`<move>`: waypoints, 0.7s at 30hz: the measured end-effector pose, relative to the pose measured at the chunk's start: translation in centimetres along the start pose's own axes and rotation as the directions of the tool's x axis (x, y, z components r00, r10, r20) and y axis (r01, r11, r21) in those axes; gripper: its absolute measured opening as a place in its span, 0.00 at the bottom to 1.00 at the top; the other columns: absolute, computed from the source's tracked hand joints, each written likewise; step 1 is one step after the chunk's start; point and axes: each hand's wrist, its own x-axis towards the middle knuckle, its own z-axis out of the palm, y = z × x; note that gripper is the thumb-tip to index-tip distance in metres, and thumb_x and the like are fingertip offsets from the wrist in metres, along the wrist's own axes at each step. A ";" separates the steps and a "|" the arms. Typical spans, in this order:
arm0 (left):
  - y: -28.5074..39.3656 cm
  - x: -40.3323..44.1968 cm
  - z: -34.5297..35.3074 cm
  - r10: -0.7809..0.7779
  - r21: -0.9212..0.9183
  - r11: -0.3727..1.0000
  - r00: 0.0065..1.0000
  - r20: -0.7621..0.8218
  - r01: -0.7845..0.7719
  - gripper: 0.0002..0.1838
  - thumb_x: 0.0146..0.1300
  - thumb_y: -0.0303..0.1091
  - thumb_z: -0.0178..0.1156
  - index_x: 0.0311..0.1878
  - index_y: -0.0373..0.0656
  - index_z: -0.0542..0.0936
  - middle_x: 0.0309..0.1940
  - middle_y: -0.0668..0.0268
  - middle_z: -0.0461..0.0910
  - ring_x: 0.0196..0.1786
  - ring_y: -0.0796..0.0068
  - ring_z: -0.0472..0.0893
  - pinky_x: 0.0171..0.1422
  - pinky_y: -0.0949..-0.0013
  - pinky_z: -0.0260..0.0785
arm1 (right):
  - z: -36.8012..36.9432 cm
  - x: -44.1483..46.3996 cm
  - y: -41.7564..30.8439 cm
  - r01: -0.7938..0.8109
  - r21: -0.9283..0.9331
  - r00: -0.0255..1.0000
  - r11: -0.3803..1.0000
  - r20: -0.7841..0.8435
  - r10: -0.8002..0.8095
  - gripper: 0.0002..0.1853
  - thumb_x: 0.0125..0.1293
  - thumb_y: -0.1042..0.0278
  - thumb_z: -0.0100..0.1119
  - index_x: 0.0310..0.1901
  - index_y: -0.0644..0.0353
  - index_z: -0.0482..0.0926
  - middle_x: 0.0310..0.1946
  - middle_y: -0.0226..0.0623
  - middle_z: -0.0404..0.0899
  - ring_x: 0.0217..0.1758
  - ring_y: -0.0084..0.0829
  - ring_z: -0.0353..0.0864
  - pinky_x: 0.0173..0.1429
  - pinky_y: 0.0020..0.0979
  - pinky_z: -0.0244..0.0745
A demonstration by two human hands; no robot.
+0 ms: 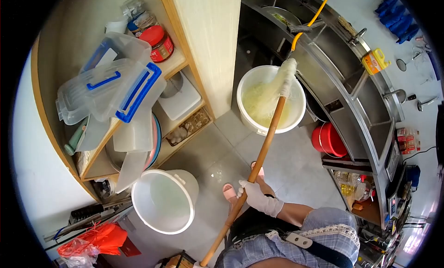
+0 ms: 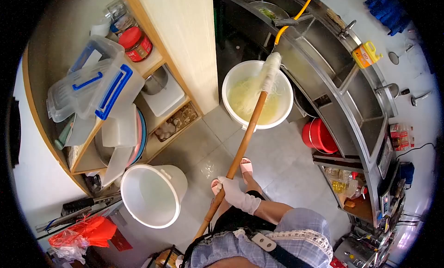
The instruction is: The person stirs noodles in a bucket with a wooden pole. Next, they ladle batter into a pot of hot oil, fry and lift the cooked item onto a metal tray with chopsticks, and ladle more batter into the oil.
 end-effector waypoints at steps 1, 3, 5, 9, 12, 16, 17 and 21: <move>-0.1 0.0 0.0 0.000 -0.018 1.000 1.000 -0.014 -0.001 0.08 0.50 0.37 0.61 0.31 0.46 0.77 0.21 0.63 0.74 0.24 0.67 0.74 0.28 0.65 0.66 | 0.2 -0.5 -0.1 -0.002 -0.005 1.000 1.000 0.002 0.002 0.09 0.61 0.68 0.53 0.25 0.60 0.70 0.16 0.31 0.68 0.17 0.27 0.67 0.26 0.30 0.66; -0.3 0.1 0.0 0.003 -0.066 0.998 0.999 -0.032 -0.005 0.07 0.50 0.36 0.61 0.29 0.46 0.77 0.20 0.64 0.73 0.23 0.67 0.73 0.27 0.65 0.64 | 0.3 -0.9 -0.2 0.018 -0.060 0.999 0.998 0.051 -0.015 0.09 0.62 0.68 0.52 0.26 0.61 0.70 0.16 0.30 0.67 0.17 0.27 0.66 0.26 0.30 0.67; -0.5 -0.3 -0.3 0.026 -0.136 0.990 0.998 -0.058 -0.034 0.06 0.50 0.36 0.61 0.26 0.46 0.76 0.18 0.65 0.71 0.22 0.67 0.72 0.26 0.65 0.63 | 0.0 -0.6 -0.2 0.011 -0.074 0.996 0.997 0.086 -0.005 0.08 0.63 0.68 0.51 0.28 0.60 0.68 0.17 0.31 0.67 0.20 0.28 0.67 0.29 0.30 0.67; -3.6 1.5 1.1 0.069 -0.186 0.982 0.990 0.119 -0.046 0.15 0.54 0.47 0.55 0.27 0.44 0.76 0.15 0.68 0.69 0.18 0.70 0.70 0.20 0.67 0.60 | -1.4 2.6 0.0 -0.046 -0.128 0.997 0.991 0.060 0.054 0.07 0.64 0.68 0.49 0.31 0.58 0.65 0.18 0.31 0.65 0.23 0.30 0.67 0.33 0.32 0.67; -6.1 5.2 0.9 -0.182 -0.210 0.903 0.778 0.602 0.374 0.24 0.56 0.58 0.44 0.27 0.45 0.75 0.13 0.67 0.67 0.14 0.68 0.66 0.15 0.64 0.57 | -0.6 2.2 -0.5 -0.072 -0.049 0.997 0.996 0.026 0.073 0.08 0.63 0.68 0.51 0.30 0.60 0.66 0.17 0.32 0.66 0.21 0.30 0.67 0.30 0.32 0.67; -5.1 4.3 0.7 0.031 -0.241 0.970 0.960 0.279 0.038 0.16 0.52 0.45 0.55 0.29 0.40 0.77 0.17 0.62 0.73 0.19 0.61 0.72 0.23 0.59 0.63 | 0.4 1.4 -2.0 0.007 -0.012 1.000 1.000 -0.016 -0.007 0.09 0.62 0.67 0.53 0.29 0.60 0.67 0.17 0.32 0.66 0.18 0.31 0.67 0.25 0.32 0.66; 6.3 -1.7 -4.7 0.311 0.180 0.946 0.907 -0.284 -0.268 0.12 0.52 0.39 0.57 0.30 0.38 0.77 0.19 0.60 0.76 0.22 0.58 0.75 0.27 0.59 0.66 | 0.5 2.3 -2.4 0.011 -0.009 1.000 1.000 -0.011 -0.011 0.09 0.62 0.67 0.53 0.29 0.60 0.67 0.17 0.32 0.66 0.18 0.31 0.67 0.25 0.32 0.66; 12.6 -3.6 -9.5 0.097 0.049 0.995 0.941 -0.325 -0.086 0.07 0.51 0.29 0.54 0.30 0.37 0.79 0.24 0.55 0.79 0.29 0.59 0.79 0.33 0.63 0.68 | 1.7 6.3 -3.0 -0.166 0.066 0.983 0.984 0.086 0.160 0.09 0.62 0.68 0.54 0.29 0.56 0.63 0.17 0.33 0.62 0.20 0.32 0.63 0.31 0.37 0.66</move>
